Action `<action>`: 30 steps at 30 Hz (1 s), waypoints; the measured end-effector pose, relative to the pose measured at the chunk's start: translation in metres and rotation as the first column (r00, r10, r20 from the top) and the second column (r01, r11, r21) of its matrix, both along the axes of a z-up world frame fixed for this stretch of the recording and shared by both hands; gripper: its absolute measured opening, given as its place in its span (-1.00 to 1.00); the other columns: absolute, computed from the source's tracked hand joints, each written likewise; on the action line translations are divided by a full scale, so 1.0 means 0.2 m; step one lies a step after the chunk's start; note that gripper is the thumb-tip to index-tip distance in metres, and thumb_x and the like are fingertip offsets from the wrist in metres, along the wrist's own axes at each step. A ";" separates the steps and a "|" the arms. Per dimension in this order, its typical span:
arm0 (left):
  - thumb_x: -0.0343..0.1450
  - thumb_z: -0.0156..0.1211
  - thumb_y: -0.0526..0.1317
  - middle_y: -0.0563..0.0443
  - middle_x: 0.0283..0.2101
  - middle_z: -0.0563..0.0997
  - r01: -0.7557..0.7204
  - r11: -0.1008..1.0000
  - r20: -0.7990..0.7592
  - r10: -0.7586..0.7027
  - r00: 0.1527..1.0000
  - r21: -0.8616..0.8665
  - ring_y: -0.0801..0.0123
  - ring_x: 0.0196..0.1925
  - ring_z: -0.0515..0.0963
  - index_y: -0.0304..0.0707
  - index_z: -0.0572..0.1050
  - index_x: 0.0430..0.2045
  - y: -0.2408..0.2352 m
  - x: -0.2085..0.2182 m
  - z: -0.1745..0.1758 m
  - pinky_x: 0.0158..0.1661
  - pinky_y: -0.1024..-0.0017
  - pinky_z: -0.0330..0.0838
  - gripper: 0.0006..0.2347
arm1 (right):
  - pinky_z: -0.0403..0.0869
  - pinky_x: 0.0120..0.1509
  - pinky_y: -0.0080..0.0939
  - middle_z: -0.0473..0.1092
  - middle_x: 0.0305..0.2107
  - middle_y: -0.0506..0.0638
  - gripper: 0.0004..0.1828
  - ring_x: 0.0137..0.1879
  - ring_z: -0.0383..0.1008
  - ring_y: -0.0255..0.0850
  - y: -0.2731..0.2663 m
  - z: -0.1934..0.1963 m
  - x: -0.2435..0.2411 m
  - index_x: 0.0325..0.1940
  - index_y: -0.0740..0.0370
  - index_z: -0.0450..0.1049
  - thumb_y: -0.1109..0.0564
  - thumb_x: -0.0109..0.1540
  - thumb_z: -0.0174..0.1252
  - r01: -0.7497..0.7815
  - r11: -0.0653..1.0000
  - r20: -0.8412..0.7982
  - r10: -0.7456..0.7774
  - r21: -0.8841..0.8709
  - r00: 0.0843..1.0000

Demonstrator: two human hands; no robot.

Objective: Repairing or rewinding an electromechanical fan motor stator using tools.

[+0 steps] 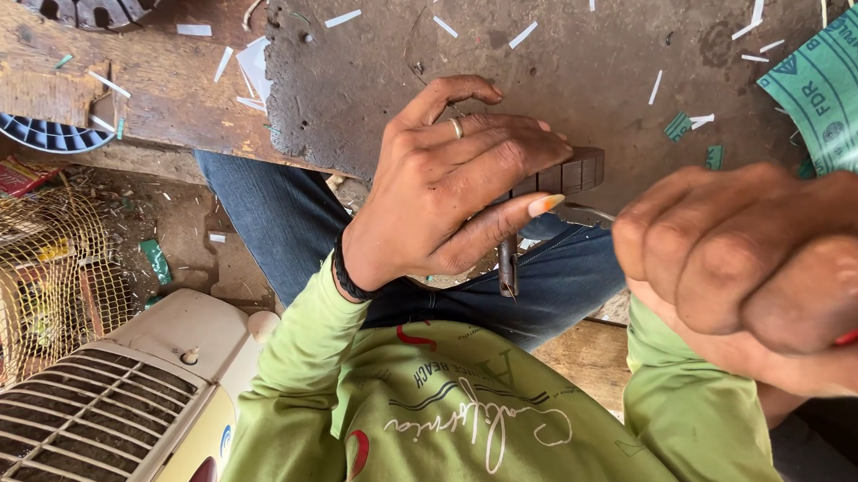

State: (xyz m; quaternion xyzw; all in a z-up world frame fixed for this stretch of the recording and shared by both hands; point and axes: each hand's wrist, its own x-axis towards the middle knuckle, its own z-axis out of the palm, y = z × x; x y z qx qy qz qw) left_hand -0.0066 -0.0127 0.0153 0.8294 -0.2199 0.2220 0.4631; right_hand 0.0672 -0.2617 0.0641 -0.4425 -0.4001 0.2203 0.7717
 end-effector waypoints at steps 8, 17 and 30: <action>0.58 0.22 -0.14 -0.06 0.00 0.67 -0.001 1.000 -0.003 0.001 1.000 -0.018 0.18 0.15 0.65 -0.31 0.55 -0.03 0.01 0.01 -0.01 0.25 0.18 0.38 -0.78 | 0.18 -0.59 -0.12 0.15 -0.82 -0.21 -0.37 -0.72 0.06 -0.33 0.06 -0.11 0.04 -0.60 -0.01 0.19 -0.48 0.31 -0.13 -0.025 0.989 0.067 0.016 0.144 0.998; 0.56 0.26 -0.16 -0.09 -0.02 0.67 0.006 0.998 -0.060 -0.010 0.998 -0.069 0.15 0.01 0.67 -0.34 0.54 -0.06 0.03 0.03 -0.01 0.24 0.19 0.39 -0.78 | 0.02 -0.56 -0.12 0.09 -0.82 -0.17 -0.32 -0.65 -0.09 -0.30 0.13 -0.20 0.10 -0.57 0.01 0.11 -0.56 0.26 -0.26 0.001 0.987 -0.069 0.011 0.162 0.998; 0.59 0.27 -0.20 -0.06 -0.11 0.70 -0.016 0.945 -0.255 -0.072 0.964 -0.326 0.16 -0.04 0.69 -0.35 0.57 0.02 0.08 0.06 -0.04 0.06 0.35 0.53 -0.79 | 0.17 -0.53 -0.05 0.08 -0.86 -0.11 -0.18 -0.69 -0.13 -0.23 0.16 -0.34 0.12 -0.70 0.01 0.06 -0.57 0.36 -0.56 -0.082 0.912 0.018 0.082 0.401 0.996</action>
